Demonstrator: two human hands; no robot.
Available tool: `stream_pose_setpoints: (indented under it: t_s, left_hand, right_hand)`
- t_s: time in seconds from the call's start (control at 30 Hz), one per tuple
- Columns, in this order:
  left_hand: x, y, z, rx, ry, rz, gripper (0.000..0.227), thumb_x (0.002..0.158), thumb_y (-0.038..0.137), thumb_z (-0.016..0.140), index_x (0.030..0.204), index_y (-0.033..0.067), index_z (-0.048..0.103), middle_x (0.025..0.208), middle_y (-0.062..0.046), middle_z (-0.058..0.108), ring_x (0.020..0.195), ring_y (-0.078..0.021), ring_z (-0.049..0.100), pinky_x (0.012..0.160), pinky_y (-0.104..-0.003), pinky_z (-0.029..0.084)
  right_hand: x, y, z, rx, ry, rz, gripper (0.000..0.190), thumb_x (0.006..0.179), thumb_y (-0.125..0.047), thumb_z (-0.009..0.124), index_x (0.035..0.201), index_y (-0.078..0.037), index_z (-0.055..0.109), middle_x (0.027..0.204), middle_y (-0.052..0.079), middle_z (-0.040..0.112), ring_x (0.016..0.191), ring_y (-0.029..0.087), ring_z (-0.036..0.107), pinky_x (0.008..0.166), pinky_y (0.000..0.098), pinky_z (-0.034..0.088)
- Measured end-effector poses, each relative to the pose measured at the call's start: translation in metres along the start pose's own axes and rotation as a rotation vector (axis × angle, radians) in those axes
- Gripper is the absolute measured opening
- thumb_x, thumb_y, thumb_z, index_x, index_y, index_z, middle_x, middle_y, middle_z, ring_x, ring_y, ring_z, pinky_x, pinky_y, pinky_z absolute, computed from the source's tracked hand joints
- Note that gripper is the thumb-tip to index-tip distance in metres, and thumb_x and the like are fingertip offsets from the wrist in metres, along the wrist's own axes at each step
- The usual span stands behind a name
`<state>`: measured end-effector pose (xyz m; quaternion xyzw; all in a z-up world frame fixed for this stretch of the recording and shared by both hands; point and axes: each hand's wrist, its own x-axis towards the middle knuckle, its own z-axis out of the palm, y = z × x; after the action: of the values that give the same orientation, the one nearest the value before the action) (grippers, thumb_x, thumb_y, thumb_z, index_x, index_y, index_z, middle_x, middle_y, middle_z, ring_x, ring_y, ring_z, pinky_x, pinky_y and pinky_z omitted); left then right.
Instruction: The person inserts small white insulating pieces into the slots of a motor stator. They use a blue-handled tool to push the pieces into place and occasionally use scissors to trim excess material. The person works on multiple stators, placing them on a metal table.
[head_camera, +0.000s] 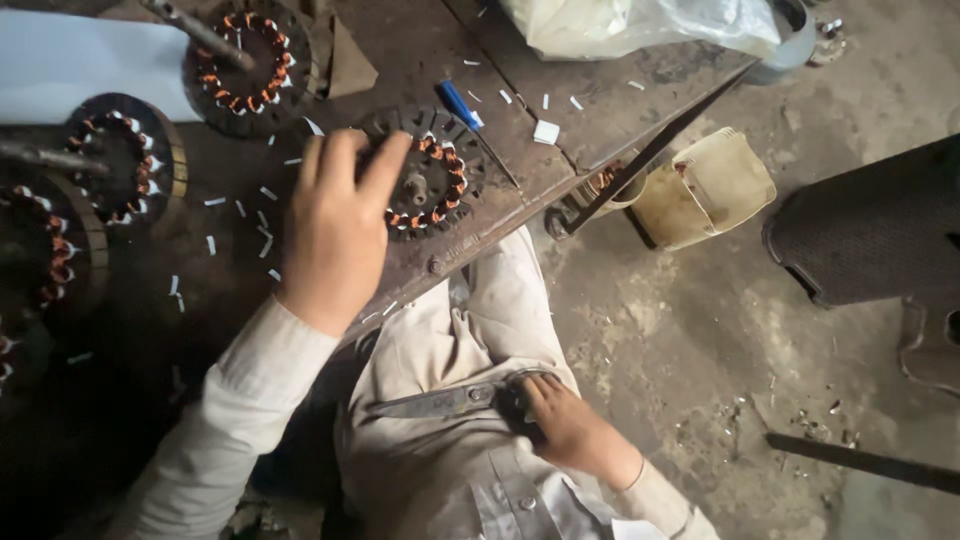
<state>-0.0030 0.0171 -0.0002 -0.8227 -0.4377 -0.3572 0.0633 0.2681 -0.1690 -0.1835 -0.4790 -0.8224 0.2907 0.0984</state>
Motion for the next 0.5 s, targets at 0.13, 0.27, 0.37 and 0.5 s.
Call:
stream_pose_setpoints:
  t_s: [0.13,0.27,0.37,0.5]
  left_hand:
    - [-0.009,-0.004,0.009,-0.564,0.171,-0.219,0.035,0.101,-0.005,0.067,0.134,0.0047,0.066,0.11,-0.008,0.062,0.092,-0.0182,0.063,0.079,-0.031,0.056]
    - [-0.02,-0.011,0.028,-1.024,0.269,-0.437,0.022,0.103,0.002,0.071,0.125,0.0005,0.066,0.099,0.0,0.066,0.08,-0.0044,0.062,0.07,-0.021,0.053]
    - [-0.028,-0.016,0.042,-1.077,0.3,-0.564,0.014,0.104,0.0,0.075,0.115,-0.0036,0.069,0.092,-0.001,0.066,0.074,-0.0055,0.054,0.065,-0.02,0.042]
    - [-0.028,-0.024,0.042,-1.221,0.304,-0.522,0.016,0.102,0.001,0.073,0.117,-0.0032,0.068,0.1,-0.004,0.072,0.085,-0.009,0.068,0.078,-0.024,0.057]
  right_hand:
    - [0.015,0.015,0.001,-0.131,-0.273,0.133,0.072,0.065,-0.024,0.08,0.128,0.0,0.054,0.124,0.023,0.06,0.114,0.041,0.059,0.094,0.0455,0.05]
    - [0.018,0.034,-0.005,-0.012,-0.395,0.067,0.063,0.064,-0.025,0.077,0.123,-0.009,0.064,0.102,0.019,0.068,0.094,0.038,0.066,0.079,0.0462,0.054]
    - [0.007,0.05,-0.014,0.194,-0.408,-0.004,0.042,0.068,-0.021,0.075,0.107,-0.007,0.068,0.09,0.017,0.068,0.082,0.034,0.065,0.071,0.0437,0.053]
    - [-0.005,0.051,-0.028,0.584,-0.253,-0.093,0.029,0.078,-0.02,0.084,0.088,-0.001,0.064,0.079,0.009,0.065,0.074,0.02,0.061,0.065,0.0369,0.049]
